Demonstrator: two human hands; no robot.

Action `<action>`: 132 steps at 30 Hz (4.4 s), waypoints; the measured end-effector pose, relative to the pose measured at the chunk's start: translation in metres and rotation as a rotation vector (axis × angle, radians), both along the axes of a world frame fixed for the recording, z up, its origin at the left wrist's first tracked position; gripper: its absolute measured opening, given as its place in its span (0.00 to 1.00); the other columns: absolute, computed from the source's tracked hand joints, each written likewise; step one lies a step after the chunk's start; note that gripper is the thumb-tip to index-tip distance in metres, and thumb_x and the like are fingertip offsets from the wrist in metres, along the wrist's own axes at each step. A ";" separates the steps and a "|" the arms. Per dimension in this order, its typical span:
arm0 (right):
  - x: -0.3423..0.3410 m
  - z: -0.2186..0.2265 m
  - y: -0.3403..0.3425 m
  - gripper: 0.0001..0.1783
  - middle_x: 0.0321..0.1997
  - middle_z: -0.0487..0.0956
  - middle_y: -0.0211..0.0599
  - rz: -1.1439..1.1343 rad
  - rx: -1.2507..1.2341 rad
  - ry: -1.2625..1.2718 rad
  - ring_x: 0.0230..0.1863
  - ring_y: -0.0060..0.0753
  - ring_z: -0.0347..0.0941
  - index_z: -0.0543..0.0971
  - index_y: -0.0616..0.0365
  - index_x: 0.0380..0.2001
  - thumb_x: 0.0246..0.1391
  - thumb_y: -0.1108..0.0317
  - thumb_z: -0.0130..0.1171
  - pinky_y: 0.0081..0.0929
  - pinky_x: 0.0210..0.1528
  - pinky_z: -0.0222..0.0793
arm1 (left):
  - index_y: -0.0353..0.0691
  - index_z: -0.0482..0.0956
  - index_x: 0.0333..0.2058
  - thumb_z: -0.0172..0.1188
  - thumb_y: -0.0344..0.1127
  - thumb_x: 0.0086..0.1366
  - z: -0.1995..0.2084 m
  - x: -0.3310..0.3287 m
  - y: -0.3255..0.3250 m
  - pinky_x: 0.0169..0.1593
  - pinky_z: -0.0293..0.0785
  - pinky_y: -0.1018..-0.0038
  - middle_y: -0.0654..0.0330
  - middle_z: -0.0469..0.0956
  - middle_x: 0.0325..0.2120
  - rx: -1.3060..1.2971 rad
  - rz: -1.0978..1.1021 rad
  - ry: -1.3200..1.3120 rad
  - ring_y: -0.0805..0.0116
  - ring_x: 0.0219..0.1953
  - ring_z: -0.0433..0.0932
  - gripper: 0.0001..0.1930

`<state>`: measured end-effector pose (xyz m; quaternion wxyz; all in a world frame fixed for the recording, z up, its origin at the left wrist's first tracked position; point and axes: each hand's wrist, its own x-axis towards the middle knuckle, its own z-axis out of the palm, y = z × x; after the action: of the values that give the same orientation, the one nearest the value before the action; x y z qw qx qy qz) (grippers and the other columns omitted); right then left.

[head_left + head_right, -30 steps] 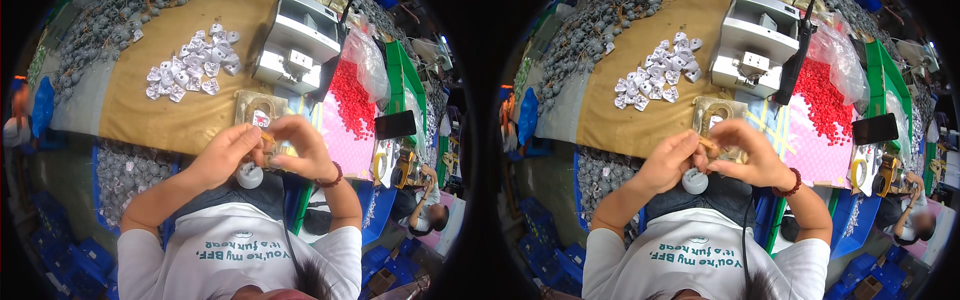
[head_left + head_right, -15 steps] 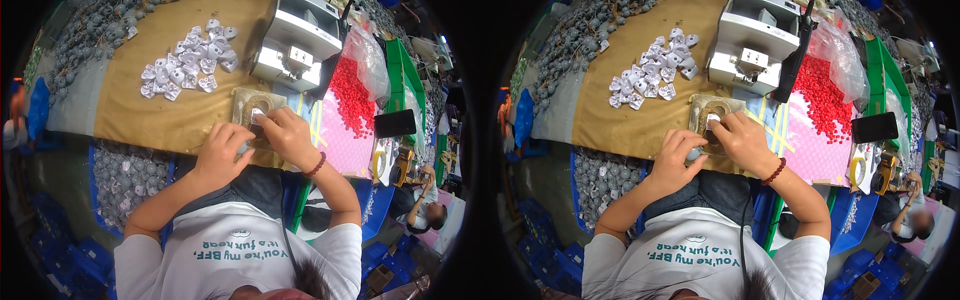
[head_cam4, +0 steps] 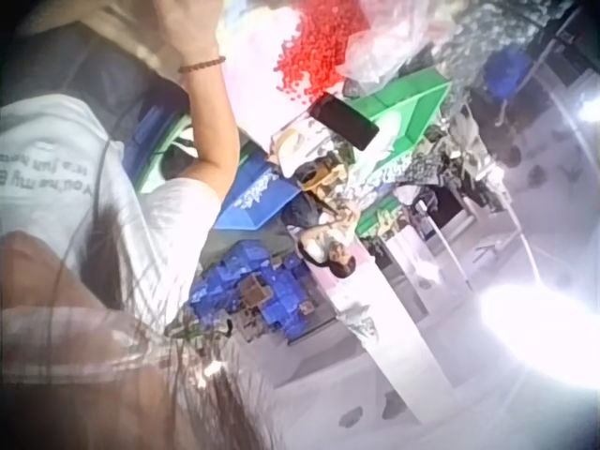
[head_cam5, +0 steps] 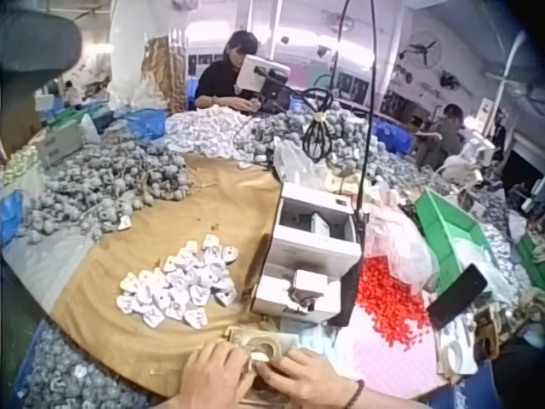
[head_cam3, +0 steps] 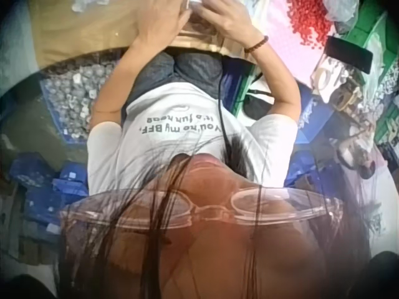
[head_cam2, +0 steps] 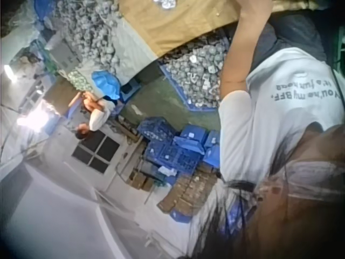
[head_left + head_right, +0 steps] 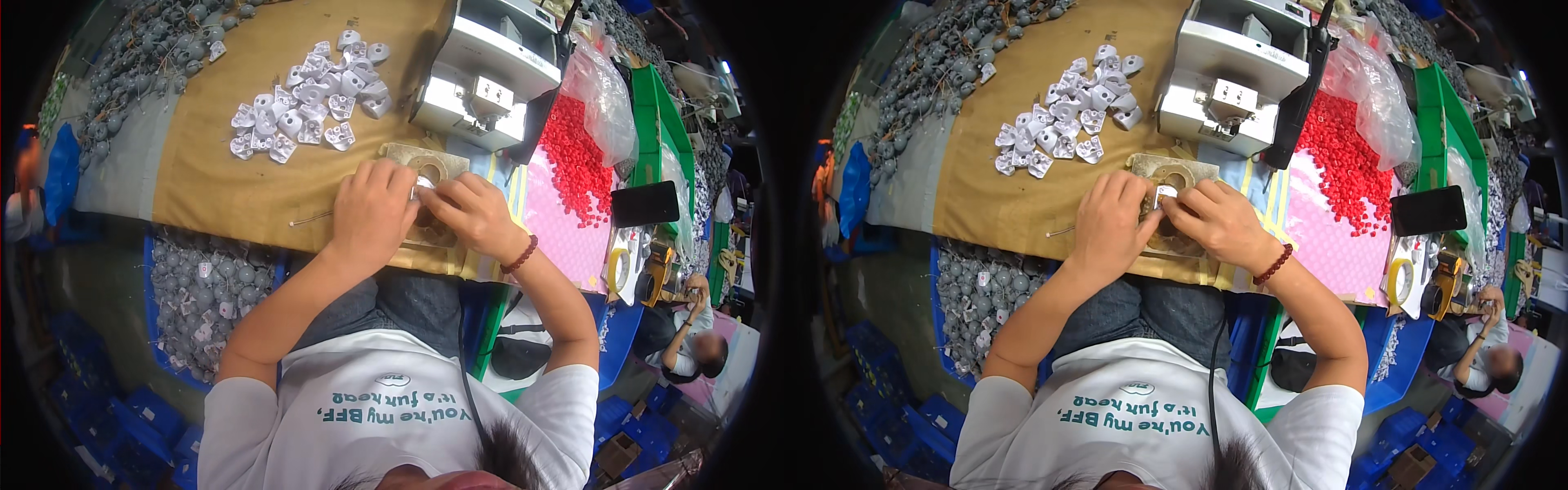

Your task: Assembling toy components by placing parts into a mold and using a pneumatic press tool.

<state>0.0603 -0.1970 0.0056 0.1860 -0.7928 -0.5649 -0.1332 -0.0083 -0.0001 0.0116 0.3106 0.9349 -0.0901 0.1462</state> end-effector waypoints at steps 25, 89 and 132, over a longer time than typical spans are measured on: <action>-0.010 0.013 0.003 0.20 0.34 0.75 0.33 -0.140 -0.059 0.202 0.36 0.36 0.74 0.82 0.54 0.45 0.45 0.73 0.60 0.30 0.33 0.74 | 0.35 0.80 0.43 0.62 0.29 0.53 -0.016 -0.007 0.006 0.41 0.72 0.68 0.61 0.75 0.38 0.265 -0.186 -0.148 0.62 0.43 0.74 0.17; 0.012 0.024 0.008 0.28 0.36 0.81 0.44 -0.439 0.083 0.678 0.37 0.48 0.79 0.74 0.56 0.53 0.48 0.63 0.70 0.40 0.38 0.73 | 0.42 0.76 0.44 0.67 0.32 0.53 -0.002 0.022 -0.003 0.43 0.72 0.59 0.56 0.75 0.35 0.158 -0.167 -0.070 0.53 0.42 0.74 0.19; 0.024 0.084 0.059 0.28 0.25 0.77 0.31 -0.246 0.974 0.924 0.23 0.22 0.74 0.61 0.65 0.53 0.51 0.83 0.62 0.22 0.27 0.71 | 0.42 0.76 0.46 0.65 0.34 0.56 -0.012 0.015 -0.004 0.33 0.75 0.58 0.58 0.76 0.35 0.022 -0.084 0.020 0.51 0.31 0.79 0.18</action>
<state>0.0847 -0.1383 0.0897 0.7271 -0.6527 -0.2091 -0.0402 0.0065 -0.0040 0.0001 0.3070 0.9350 -0.1280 0.1227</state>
